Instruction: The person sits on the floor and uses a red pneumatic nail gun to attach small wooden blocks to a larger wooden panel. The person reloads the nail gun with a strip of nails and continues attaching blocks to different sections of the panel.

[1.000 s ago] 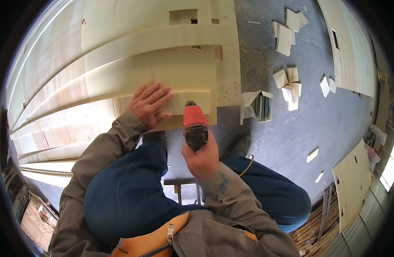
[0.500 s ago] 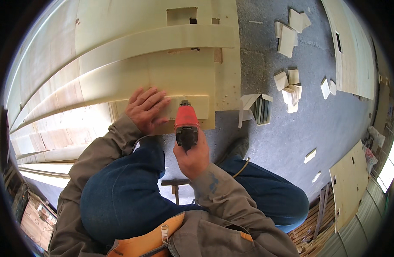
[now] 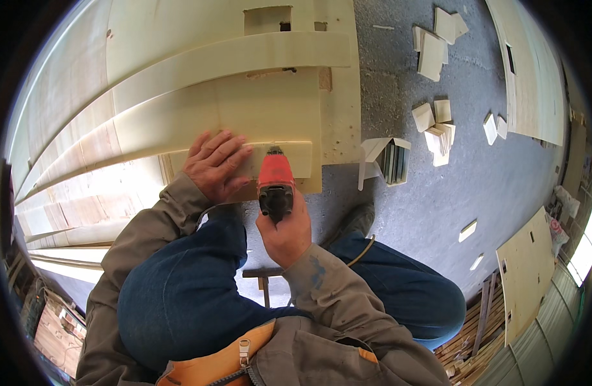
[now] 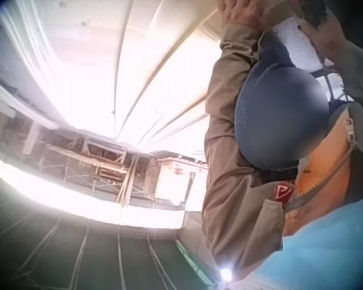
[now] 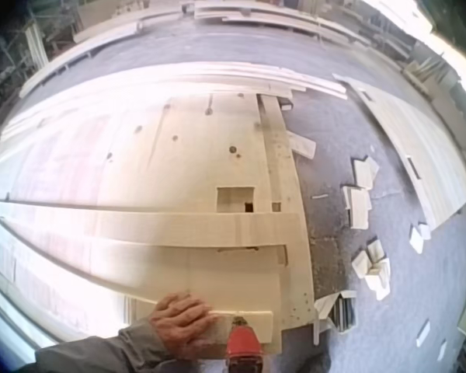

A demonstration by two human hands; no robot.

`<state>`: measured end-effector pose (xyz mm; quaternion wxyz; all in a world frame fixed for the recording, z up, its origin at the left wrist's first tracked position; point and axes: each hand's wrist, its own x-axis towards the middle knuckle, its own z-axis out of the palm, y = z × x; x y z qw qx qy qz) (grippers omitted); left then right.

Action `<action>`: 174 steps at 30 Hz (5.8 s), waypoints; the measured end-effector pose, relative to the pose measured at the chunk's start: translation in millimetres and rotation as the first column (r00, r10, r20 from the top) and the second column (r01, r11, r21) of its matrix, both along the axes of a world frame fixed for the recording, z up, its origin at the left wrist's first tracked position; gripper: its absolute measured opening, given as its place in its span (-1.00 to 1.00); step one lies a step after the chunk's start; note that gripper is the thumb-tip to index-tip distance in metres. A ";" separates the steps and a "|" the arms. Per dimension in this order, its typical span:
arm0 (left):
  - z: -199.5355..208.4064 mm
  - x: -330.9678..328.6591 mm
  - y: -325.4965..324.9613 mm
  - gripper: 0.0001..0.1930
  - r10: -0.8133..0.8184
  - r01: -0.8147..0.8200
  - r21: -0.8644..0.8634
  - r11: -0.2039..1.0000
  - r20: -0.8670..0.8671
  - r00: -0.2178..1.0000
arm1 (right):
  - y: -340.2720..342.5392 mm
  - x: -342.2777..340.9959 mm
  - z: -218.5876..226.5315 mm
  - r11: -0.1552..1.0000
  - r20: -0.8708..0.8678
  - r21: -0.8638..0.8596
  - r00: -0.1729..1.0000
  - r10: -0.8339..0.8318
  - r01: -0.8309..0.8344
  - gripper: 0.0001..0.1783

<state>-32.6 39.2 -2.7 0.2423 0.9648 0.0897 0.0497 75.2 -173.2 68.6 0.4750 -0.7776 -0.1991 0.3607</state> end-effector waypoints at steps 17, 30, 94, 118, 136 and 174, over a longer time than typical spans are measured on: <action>1.9 0.5 0.6 -0.26 -0.003 0.004 -0.005 1.000 0.016 1.000 | 0.2 2.2 -2.9 0.995 0.083 -0.049 0.993 0.088 -0.084 -0.46; 2.0 -0.2 0.1 -0.26 -0.003 0.003 -0.006 1.000 0.032 0.999 | -6.5 -6.1 -3.9 0.998 0.072 -0.038 0.996 0.061 -0.058 -0.49; 0.7 0.8 -1.0 -0.29 0.007 -0.007 0.033 0.999 0.006 1.000 | -23.1 -10.7 -0.4 0.997 0.059 -0.029 0.996 0.072 -0.070 -0.39; 2.2 1.1 -1.4 -0.27 0.012 -0.013 0.012 1.000 0.016 1.000 | -25.4 -12.0 -3.5 0.995 0.111 -0.037 0.989 0.093 -0.090 -0.36; 3.5 0.6 -0.3 -0.27 -0.012 0.012 0.020 1.000 0.005 1.000 | -32.5 -14.8 -0.1 0.997 0.054 -0.033 0.996 0.065 -0.064 -0.42; 3.3 -0.3 -0.8 -0.27 -0.006 0.006 0.022 1.000 0.010 1.000 | -36.2 -16.4 -2.7 0.990 0.134 -0.054 0.981 0.137 -0.131 -0.36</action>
